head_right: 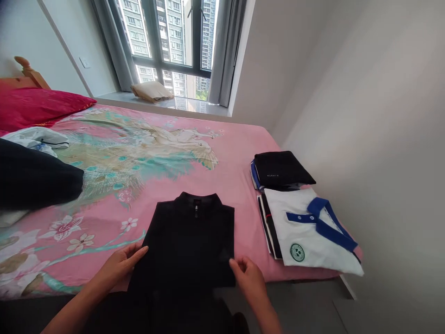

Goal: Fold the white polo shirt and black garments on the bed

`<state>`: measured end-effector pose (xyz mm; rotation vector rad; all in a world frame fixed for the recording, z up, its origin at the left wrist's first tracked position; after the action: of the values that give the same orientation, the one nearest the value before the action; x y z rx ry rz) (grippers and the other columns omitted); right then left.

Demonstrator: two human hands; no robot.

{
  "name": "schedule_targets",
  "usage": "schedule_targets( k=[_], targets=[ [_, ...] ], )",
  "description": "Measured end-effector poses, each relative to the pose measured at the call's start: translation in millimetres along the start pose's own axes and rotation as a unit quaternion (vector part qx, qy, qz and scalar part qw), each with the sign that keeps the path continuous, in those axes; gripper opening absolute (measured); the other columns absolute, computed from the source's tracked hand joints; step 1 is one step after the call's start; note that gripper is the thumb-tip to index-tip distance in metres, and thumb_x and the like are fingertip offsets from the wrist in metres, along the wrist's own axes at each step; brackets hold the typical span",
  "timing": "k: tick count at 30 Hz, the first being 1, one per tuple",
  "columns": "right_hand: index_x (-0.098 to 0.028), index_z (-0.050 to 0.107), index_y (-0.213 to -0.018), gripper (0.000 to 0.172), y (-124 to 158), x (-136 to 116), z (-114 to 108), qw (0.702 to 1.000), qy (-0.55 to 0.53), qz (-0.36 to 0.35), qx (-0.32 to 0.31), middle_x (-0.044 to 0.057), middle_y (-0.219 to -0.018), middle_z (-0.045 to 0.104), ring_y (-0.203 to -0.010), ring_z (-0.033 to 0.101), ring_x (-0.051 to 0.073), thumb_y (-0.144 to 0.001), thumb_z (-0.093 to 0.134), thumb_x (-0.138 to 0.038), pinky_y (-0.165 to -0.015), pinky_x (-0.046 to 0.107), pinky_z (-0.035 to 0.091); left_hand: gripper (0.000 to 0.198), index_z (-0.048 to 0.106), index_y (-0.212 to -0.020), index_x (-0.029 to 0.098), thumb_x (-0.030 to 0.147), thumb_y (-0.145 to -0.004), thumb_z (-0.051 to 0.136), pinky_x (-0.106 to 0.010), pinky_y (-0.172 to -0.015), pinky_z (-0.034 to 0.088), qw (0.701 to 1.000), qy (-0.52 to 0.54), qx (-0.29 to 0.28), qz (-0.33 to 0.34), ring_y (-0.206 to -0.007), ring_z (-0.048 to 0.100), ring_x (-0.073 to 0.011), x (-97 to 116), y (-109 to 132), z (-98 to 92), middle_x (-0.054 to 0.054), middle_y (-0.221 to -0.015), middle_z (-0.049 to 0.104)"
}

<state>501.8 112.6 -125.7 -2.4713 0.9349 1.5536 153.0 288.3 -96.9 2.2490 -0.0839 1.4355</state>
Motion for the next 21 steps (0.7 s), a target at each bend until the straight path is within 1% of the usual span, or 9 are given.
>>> schedule_targets(
  k=[2, 4, 6, 8, 11, 14, 16, 19, 21],
  targets=[
    [-0.020, 0.056, -0.061, 0.039, 16, 4, 2, 1.000, -0.021, 0.004, 0.005, -0.002, -0.053, 0.051, -0.053, 0.049, 0.014, -0.071, 0.056, -0.058, -0.053, 0.026, 0.037, 0.047, 0.058, -0.066, 0.020, 0.066, -0.059, 0.063, -0.026, -0.058, 0.045, 1.000, 0.005, 0.024, -0.011, -0.063, 0.059, -0.0190, -7, 12, -1.7, 0.002, -0.060, 0.060],
    [-0.019, 0.054, -0.060, 0.040, 24, 2, 2, 0.998, -0.052, -0.003, 0.018, -0.003, -0.051, 0.048, -0.052, 0.045, 0.013, -0.069, 0.057, -0.058, -0.052, 0.025, 0.036, 0.049, 0.055, -0.061, 0.020, 0.068, -0.055, 0.065, -0.025, -0.053, 0.042, 0.999, 0.010, 0.038, -0.011, -0.057, 0.055, -0.0167, -10, 18, -2.5, 0.003, -0.054, 0.055],
    [-0.019, 0.055, -0.061, 0.041, 25, -4, 3, 0.997, -0.076, -0.004, 0.026, -0.004, -0.050, 0.046, -0.051, 0.043, 0.013, -0.068, 0.057, -0.059, -0.051, 0.025, 0.034, 0.050, 0.052, -0.059, 0.020, 0.068, -0.053, 0.066, -0.024, -0.047, 0.037, 0.999, 0.017, 0.044, -0.008, -0.050, 0.049, -0.0132, -10, 21, -1.7, 0.005, -0.051, 0.050],
    [-0.018, 0.056, -0.062, 0.042, 22, -10, 3, 0.996, -0.082, -0.002, 0.028, -0.004, -0.049, 0.043, -0.050, 0.040, 0.012, -0.068, 0.056, -0.060, -0.049, 0.025, 0.033, 0.052, 0.048, -0.059, 0.020, 0.068, -0.052, 0.066, -0.022, -0.042, 0.029, 0.998, 0.030, 0.044, -0.015, -0.042, 0.039, -0.0092, -10, 22, 0.3, 0.007, -0.046, 0.043],
    [-0.019, 0.052, -0.057, 0.042, 18, -18, 4, 0.997, -0.065, -0.008, 0.037, -0.005, -0.048, 0.039, -0.049, 0.037, 0.012, -0.067, 0.055, -0.059, -0.048, 0.024, 0.031, 0.056, 0.041, -0.060, 0.022, 0.072, -0.050, 0.063, -0.020, -0.038, 0.018, 0.997, 0.067, 0.023, -0.043, -0.034, 0.026, -0.0050, -9, 26, 5.7, 0.012, -0.037, 0.031],
    [-0.021, 0.044, -0.054, 0.041, 20, -19, 3, 0.996, -0.059, -0.025, 0.061, -0.005, -0.048, 0.035, -0.049, 0.034, 0.011, -0.067, 0.053, -0.059, -0.048, 0.024, 0.029, 0.058, 0.037, -0.062, 0.023, 0.076, -0.049, 0.059, -0.020, -0.036, 0.009, 0.995, 0.081, -0.009, -0.057, -0.028, 0.020, -0.0048, -8, 35, 9.5, 0.014, -0.031, 0.024],
    [-0.022, 0.039, -0.054, 0.041, 23, -14, 4, 0.996, -0.064, -0.030, 0.059, -0.006, -0.048, 0.032, -0.049, 0.032, 0.011, -0.067, 0.052, -0.059, -0.048, 0.024, 0.028, 0.058, 0.038, -0.065, 0.023, 0.077, -0.052, 0.056, -0.019, -0.035, 0.006, 0.996, 0.067, -0.018, -0.056, -0.026, 0.020, -0.0051, -10, 40, 8.7, 0.013, -0.031, 0.027],
    [-0.023, 0.037, -0.054, 0.041, 27, -5, 10, 0.998, -0.057, -0.012, 0.032, -0.007, -0.049, 0.029, -0.049, 0.030, 0.011, -0.066, 0.050, -0.060, -0.048, 0.025, 0.027, 0.059, 0.037, -0.068, 0.023, 0.078, -0.053, 0.053, -0.018, -0.033, 0.007, 0.997, 0.034, -0.014, -0.069, -0.025, 0.026, -0.0051, -20, 44, 6.8, 0.011, -0.037, 0.039],
    [-0.023, 0.038, -0.055, 0.041, 29, -3, 11, 0.998, -0.052, -0.003, 0.022, -0.007, -0.050, 0.028, -0.050, 0.028, 0.011, -0.066, 0.049, -0.061, -0.049, 0.025, 0.027, 0.059, 0.038, -0.071, 0.023, 0.078, -0.054, 0.052, -0.017, -0.032, 0.008, 0.997, 0.015, -0.015, -0.074, -0.025, 0.028, -0.0056, -27, 43, 7.9, 0.011, -0.037, 0.038]
  ],
)
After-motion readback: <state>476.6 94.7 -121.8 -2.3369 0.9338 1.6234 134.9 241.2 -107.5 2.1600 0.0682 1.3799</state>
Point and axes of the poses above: each hand's wrist, its own y-axis away from the middle knuckle, its own z-axis out of the palm, x = y × z, the point moved 7 cm from there along -y, towards the middle knuckle
